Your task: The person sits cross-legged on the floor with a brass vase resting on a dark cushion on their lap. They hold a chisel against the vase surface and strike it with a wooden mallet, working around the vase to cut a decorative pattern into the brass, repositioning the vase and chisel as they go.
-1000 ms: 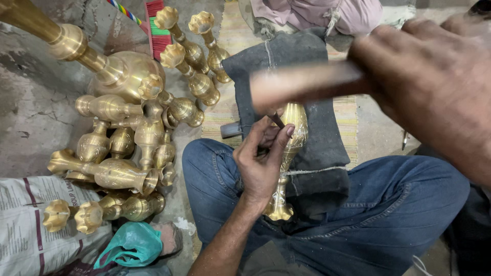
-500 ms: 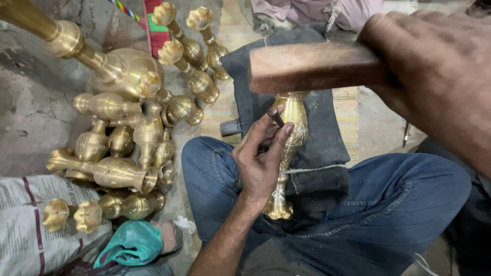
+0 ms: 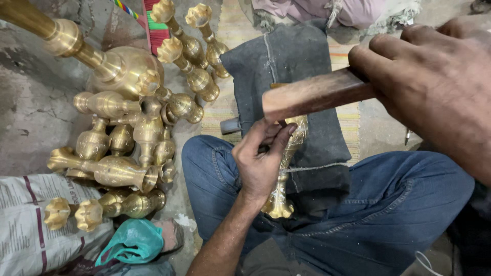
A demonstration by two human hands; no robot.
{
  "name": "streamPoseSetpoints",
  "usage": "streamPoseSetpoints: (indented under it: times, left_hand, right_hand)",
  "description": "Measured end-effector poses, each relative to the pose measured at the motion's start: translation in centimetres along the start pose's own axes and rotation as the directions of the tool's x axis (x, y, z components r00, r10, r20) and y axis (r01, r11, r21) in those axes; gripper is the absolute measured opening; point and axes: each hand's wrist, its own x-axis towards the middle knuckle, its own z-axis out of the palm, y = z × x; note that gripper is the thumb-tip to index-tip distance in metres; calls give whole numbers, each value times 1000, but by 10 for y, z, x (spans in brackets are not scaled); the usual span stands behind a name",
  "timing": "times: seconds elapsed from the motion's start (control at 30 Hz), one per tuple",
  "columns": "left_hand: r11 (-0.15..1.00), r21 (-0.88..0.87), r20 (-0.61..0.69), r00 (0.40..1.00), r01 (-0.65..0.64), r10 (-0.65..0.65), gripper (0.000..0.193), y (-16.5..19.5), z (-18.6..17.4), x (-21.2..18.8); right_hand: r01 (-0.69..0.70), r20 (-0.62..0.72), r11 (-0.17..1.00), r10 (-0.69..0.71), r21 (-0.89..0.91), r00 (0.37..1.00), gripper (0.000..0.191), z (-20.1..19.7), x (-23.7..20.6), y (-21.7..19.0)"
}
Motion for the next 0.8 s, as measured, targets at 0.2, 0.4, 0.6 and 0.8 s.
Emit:
streamPoseSetpoints:
  times: [0.2, 0.4, 0.6, 0.8]
  left_hand:
    - [1000, -13, -1, 1000, 24, -24, 33, 1, -1, 2]
    - [999, 7, -15, 999, 41, -41, 28, 1, -2, -1]
    - [1000, -30, 3, 1000, -7, 7, 26, 3, -2, -1]
    - [998, -63, 41, 999, 21, -18, 28, 4, -4, 0]
  right_hand:
    - [0, -126, 965, 35, 262, 991, 36, 0, -2, 6]
    - [-42, -74, 938, 72, 343, 995, 36, 6, -7, 1]
    - [-1, -73, 976, 18, 218, 997, 33, 0, -6, 3]
    - [-102, 1, 947, 107, 306, 994, 33, -6, -12, -1]
